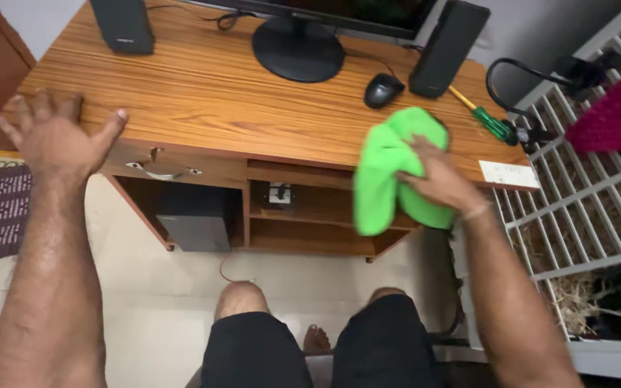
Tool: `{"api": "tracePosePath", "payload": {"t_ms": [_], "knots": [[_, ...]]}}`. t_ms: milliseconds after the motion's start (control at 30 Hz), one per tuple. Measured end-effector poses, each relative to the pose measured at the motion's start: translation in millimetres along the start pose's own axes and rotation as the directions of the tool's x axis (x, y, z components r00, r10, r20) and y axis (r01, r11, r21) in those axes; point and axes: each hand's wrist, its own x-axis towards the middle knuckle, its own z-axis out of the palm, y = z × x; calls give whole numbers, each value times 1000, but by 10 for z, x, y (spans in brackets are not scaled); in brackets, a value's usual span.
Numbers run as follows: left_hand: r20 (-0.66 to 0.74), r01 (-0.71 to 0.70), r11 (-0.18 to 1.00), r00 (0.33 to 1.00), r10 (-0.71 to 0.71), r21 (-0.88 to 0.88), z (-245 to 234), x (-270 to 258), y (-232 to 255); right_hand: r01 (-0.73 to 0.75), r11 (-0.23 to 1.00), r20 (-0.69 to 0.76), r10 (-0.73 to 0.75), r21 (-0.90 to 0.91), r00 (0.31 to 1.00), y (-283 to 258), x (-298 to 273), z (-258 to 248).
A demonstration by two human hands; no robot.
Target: The person wipes the underside and top of a keyboard with a cloth, places it in a desk tray, and proceeds to wipe the desk surface and other peripherals.
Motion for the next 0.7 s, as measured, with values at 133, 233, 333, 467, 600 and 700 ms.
{"api": "tracePosePath", "payload": {"t_ms": [133,233,333,467,600,700], "knots": [[25,39,999,999,-40,19,-3,18,-21,135,991,99,-134,-7,986,-859,763,245],[2,80,997,997,-80,14,-32,0,-178,150,988,175,-142,-34,974,-1445,1358,406],[-95,147,989,985,-147,-5,-79,47,-500,203,977,230,-185,-57,955,-1992,1811,572],[-109,251,965,960,-259,-75,-201,98,-860,248,965,272,-216,-87,938,-2638,2273,707],[-148,140,972,974,-169,-187,-321,14,-966,329,943,259,-305,-55,916,-3290,2656,885],[-215,-10,945,975,-64,-327,-464,24,-889,394,918,268,-370,-40,890,-3828,2922,1071]]}}
